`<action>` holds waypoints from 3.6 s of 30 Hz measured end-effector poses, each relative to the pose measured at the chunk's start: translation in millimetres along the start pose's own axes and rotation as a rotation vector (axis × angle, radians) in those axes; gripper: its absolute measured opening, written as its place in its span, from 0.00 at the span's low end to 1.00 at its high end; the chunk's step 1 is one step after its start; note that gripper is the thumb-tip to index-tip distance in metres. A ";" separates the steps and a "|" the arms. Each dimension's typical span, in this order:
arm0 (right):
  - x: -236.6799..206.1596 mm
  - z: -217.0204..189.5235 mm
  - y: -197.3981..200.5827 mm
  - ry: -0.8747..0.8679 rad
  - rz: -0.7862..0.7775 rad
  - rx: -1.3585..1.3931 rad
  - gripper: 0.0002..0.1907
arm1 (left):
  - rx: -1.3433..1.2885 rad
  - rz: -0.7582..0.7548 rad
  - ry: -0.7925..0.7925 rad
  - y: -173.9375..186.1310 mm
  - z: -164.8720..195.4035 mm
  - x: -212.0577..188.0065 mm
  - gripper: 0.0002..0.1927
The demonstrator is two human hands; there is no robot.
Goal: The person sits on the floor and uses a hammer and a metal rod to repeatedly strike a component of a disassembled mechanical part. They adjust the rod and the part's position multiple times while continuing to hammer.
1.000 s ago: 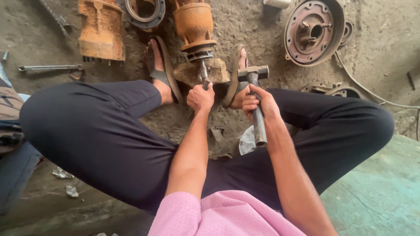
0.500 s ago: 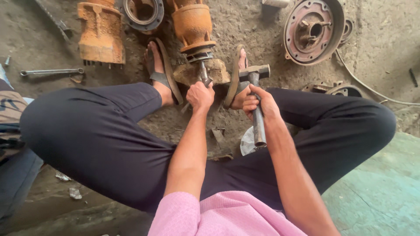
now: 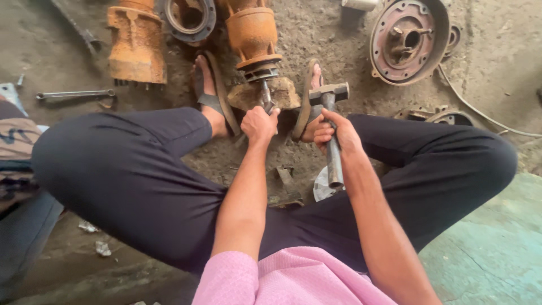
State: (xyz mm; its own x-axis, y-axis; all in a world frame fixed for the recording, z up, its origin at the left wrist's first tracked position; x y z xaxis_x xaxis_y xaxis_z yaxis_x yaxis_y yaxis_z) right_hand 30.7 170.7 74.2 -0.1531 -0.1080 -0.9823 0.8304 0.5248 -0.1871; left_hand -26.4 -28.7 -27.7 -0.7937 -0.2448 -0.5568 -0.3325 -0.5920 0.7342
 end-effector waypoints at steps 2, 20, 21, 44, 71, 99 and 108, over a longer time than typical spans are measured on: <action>-1.1 0.4 -3.3 -0.023 -0.024 0.038 0.12 | 0.021 0.058 0.036 9.3 -3.5 -2.9 0.33; -52.8 -8.6 -53.1 -0.064 -0.459 -0.006 0.12 | -0.644 0.554 0.152 137.8 -6.0 -49.3 0.37; -53.4 -11.2 -55.0 -0.011 -0.433 -0.010 0.12 | -0.652 0.530 0.178 138.7 -6.1 -50.4 0.37; -129.3 -44.3 -110.7 0.982 -0.254 -0.541 0.14 | -0.949 0.333 0.119 97.4 18.6 19.2 0.31; -80.9 -43.1 -104.2 0.694 0.268 -1.251 0.17 | -0.815 0.379 -0.202 28.6 101.5 9.0 0.25; -171.0 -134.5 -155.9 0.997 0.098 -1.067 0.13 | -0.878 0.317 -0.094 16.9 94.2 28.6 0.16; -86.5 -92.7 -133.4 0.923 0.352 -1.528 0.14 | -0.894 0.409 -0.166 15.6 92.5 24.5 0.09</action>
State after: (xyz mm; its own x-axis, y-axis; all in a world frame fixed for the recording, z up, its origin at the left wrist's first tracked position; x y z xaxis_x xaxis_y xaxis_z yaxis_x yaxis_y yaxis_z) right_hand -116.5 188.3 183.3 -0.7538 0.3373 -0.5639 -0.1989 0.7008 0.6850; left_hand -98.1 27.1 6.1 -0.8454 -0.4888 -0.2153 0.4337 -0.8635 0.2574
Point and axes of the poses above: each hand's wrist, its own x-axis towards the middle knuckle, its own y-axis out of the back of the hand, z = x × y, the point moved 6 cm from there along x, towards the middle knuckle, and after that the axes turned 8 degrees about z, right-handed, at the moved point
